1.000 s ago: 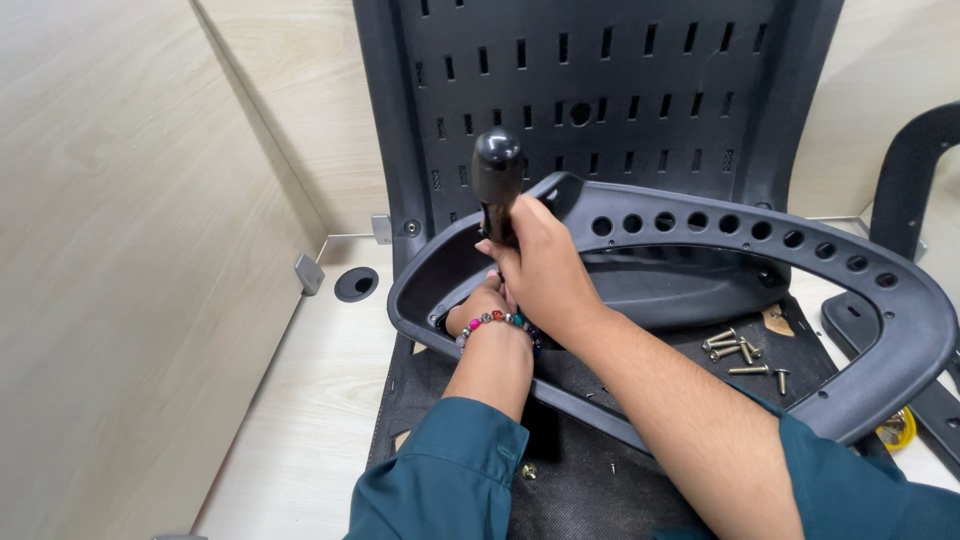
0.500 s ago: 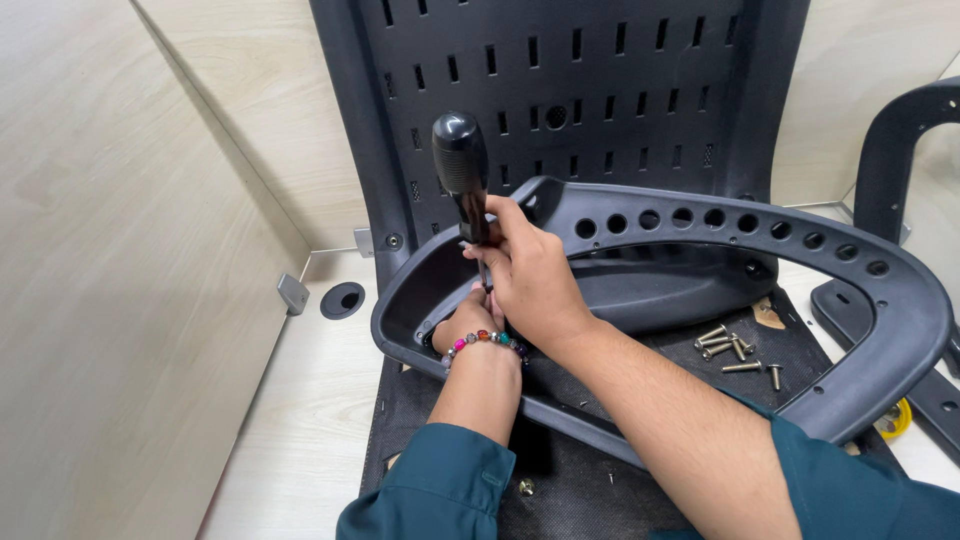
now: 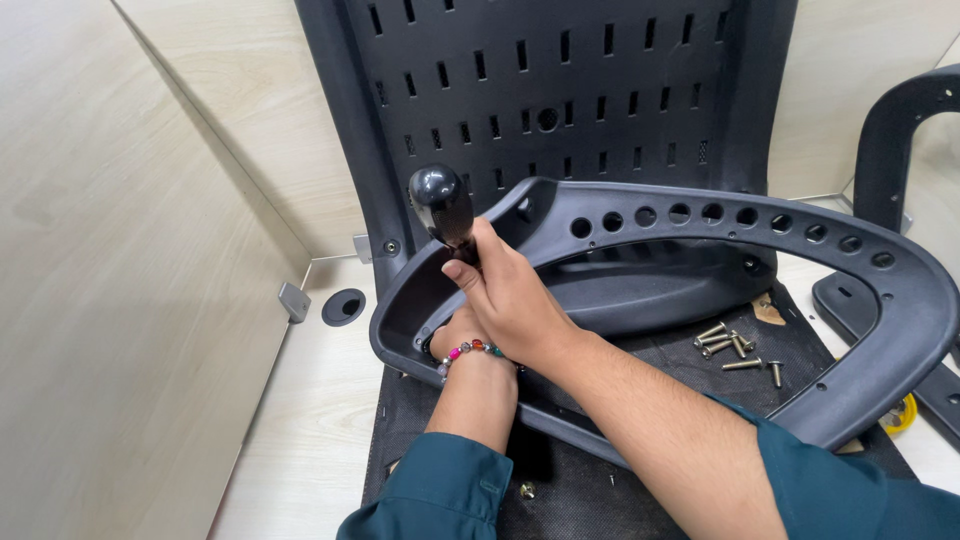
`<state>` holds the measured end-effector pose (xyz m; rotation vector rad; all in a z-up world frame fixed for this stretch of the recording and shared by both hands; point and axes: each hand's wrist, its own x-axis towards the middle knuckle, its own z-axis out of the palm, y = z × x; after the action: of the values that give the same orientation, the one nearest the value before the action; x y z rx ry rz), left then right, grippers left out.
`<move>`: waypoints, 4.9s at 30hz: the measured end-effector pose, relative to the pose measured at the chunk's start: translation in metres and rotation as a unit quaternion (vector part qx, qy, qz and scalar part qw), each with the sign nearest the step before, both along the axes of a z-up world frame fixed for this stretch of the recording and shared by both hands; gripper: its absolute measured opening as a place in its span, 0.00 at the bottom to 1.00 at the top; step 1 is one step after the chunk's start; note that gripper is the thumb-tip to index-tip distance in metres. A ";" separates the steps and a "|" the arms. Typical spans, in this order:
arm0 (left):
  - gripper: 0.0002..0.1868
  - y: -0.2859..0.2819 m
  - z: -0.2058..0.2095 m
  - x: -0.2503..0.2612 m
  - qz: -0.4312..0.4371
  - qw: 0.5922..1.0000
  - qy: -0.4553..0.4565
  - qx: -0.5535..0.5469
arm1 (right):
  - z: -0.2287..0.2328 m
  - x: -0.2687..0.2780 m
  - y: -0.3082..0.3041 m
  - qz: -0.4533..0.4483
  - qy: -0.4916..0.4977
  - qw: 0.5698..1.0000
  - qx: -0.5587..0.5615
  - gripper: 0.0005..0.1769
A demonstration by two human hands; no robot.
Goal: The person attaches a black plastic armrest to the underside of a chair seat using a screwdriver and multiple screws. They align the armrest, insert screws, and tighten them sequentially to secure the part.
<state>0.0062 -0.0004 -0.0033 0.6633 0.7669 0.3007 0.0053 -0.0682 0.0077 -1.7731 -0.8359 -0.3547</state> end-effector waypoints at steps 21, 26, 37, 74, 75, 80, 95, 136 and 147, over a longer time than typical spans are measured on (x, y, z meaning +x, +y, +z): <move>0.11 0.003 -0.031 0.012 0.039 0.999 0.012 0.001 | -0.004 0.005 0.001 -0.016 -0.002 0.994 0.111 0.20; 0.13 0.003 -0.026 0.009 0.025 1.000 0.007 0.003 | -0.004 0.005 -0.003 -0.030 0.020 0.997 0.068 0.13; 0.16 -0.003 -0.008 0.005 0.000 1.000 -0.001 -0.013 | -0.002 0.001 0.000 -0.011 -0.029 0.997 0.074 0.21; 0.10 0.009 -0.040 0.020 0.054 0.998 0.010 0.019 | 0.006 0.002 -0.010 -0.016 -0.008 0.991 0.129 0.17; 0.10 0.007 -0.037 0.018 0.046 0.999 0.005 0.025 | 0.005 0.002 -0.010 -0.014 -0.020 0.993 0.118 0.16; 0.19 0.000 -0.006 0.000 -0.054 0.995 -0.061 -0.062 | -0.001 -0.005 -0.006 -0.005 -0.047 0.994 0.103 0.18; 0.10 0.014 -0.058 0.022 0.079 0.995 -0.053 -0.008 | 0.002 0.002 -0.014 -0.027 0.020 0.983 0.181 0.12; 0.16 0.002 -0.023 0.017 0.116 0.992 0.023 -0.037 | -0.012 -0.014 -0.108 0.006 0.253 0.815 -0.521 0.21; 0.18 0.003 -0.033 0.024 0.132 0.990 0.036 -0.021 | 0.022 -0.019 -0.098 -0.004 0.164 0.829 -0.535 0.24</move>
<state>0.0299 0.0030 -0.0368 0.5342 0.9293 0.5035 -0.0138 -0.1664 0.0293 -2.7541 -0.8215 0.5442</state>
